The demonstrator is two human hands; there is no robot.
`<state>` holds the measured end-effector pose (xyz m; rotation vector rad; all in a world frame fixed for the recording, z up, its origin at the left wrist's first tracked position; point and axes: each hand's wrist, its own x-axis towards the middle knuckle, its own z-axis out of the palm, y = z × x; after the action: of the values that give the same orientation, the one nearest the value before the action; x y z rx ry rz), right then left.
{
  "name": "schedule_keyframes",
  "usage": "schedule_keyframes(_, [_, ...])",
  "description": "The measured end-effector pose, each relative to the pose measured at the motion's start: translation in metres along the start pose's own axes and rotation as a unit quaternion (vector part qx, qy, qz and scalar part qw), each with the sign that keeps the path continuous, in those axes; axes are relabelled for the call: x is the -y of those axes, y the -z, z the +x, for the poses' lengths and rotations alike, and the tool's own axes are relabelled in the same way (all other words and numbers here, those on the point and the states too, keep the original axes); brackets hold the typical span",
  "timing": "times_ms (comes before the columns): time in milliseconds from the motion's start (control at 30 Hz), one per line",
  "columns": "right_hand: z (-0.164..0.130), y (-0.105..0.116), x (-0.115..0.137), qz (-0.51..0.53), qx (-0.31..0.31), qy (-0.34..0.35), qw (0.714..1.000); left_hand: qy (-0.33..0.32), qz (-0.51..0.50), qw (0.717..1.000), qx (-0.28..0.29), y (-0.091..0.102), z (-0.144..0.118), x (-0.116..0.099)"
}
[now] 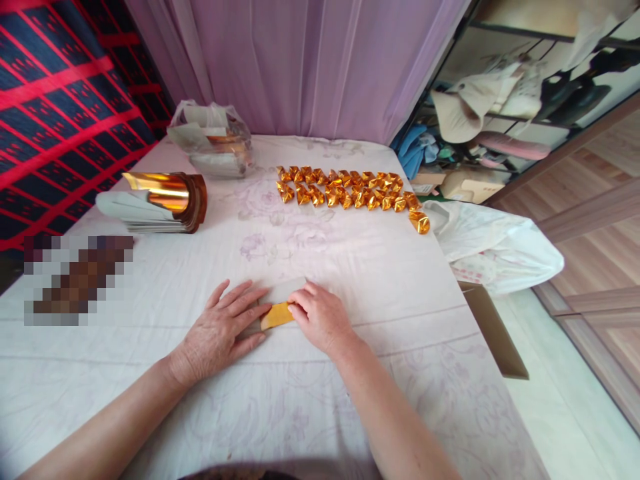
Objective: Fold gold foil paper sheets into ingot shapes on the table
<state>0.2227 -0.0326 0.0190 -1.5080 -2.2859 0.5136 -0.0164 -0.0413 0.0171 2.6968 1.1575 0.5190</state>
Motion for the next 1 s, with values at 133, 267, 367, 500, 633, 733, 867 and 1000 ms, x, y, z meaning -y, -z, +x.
schedule_keyframes(133, [-0.012, -0.003, 0.005, -0.022, -0.033, 0.021, 0.999, 0.001, -0.007, 1.000, 0.026, 0.000, 0.000, 0.003])
schedule_keyframes(267, [-0.024, -0.008, 0.010, -0.031, -0.064, 0.040, 0.997, -0.002, -0.019, 0.999, 0.033, 0.000, 0.000, 0.006])
schedule_keyframes(367, [-0.028, -0.011, 0.014, -0.041, -0.080, 0.035, 0.995, 0.000, -0.021, 0.999, 0.028, -0.001, 0.000, 0.007])
schedule_keyframes(500, [-0.029, -0.014, 0.021, -0.058, -0.097, 0.039, 0.993, 0.007, -0.023, 0.999, 0.024, -0.004, 0.001, 0.008])
schedule_keyframes(633, [-0.028, -0.018, 0.026, -0.068, -0.104, 0.043, 0.991, 0.019, -0.017, 1.000, 0.009, -0.008, 0.002, 0.007])
schedule_keyframes(733, [-0.026, -0.022, 0.026, -0.072, -0.104, 0.050, 0.991, 0.021, -0.007, 1.000, -0.013, -0.010, 0.006, 0.005])
schedule_keyframes(867, [-0.024, -0.024, 0.021, -0.080, -0.118, 0.061, 0.988, 0.048, 0.008, 0.998, -0.035, -0.010, 0.014, -0.005])
schedule_keyframes(1000, [-0.022, -0.024, 0.014, -0.097, -0.136, 0.065, 0.984, 0.068, 0.019, 0.996, -0.053, -0.011, 0.023, -0.014])
